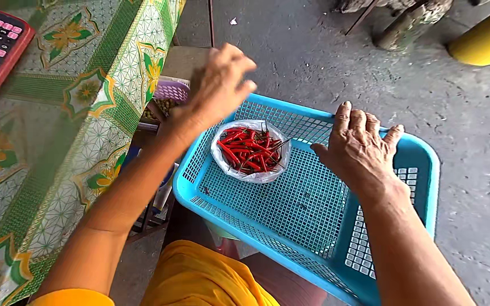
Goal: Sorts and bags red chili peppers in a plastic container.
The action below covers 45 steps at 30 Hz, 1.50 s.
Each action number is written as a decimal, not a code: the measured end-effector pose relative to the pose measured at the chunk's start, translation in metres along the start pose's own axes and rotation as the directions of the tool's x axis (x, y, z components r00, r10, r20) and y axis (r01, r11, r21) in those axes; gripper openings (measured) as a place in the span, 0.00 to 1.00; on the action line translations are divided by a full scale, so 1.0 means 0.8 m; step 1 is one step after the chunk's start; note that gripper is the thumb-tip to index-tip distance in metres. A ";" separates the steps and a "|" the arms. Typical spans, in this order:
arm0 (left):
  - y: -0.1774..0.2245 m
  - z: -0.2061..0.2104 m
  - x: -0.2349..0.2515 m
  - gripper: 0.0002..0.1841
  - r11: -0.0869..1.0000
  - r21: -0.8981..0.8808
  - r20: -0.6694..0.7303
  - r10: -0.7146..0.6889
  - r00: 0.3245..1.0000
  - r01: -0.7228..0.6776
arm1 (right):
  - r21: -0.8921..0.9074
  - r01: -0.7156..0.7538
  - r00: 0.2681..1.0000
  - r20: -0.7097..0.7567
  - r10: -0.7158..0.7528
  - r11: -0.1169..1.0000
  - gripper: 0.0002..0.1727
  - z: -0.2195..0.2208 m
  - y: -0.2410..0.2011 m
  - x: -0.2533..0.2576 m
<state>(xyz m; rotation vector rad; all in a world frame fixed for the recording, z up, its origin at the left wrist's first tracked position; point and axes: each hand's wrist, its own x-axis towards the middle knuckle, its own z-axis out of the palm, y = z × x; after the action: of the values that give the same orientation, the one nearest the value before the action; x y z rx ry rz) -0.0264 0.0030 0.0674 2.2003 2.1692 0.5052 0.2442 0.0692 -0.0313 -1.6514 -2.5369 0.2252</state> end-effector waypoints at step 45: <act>0.065 0.043 -0.063 0.35 0.980 -0.193 0.070 0.069 0.995 -0.055 | -0.006 0.038 0.999 -0.034 -0.038 0.999 0.52 0.003 0.003 -0.005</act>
<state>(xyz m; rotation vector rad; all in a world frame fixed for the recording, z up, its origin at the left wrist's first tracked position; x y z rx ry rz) 0.0332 -0.0408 0.0356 2.1534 1.9321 0.5933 0.2471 0.0665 -0.0343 -1.5929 -2.5433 0.1861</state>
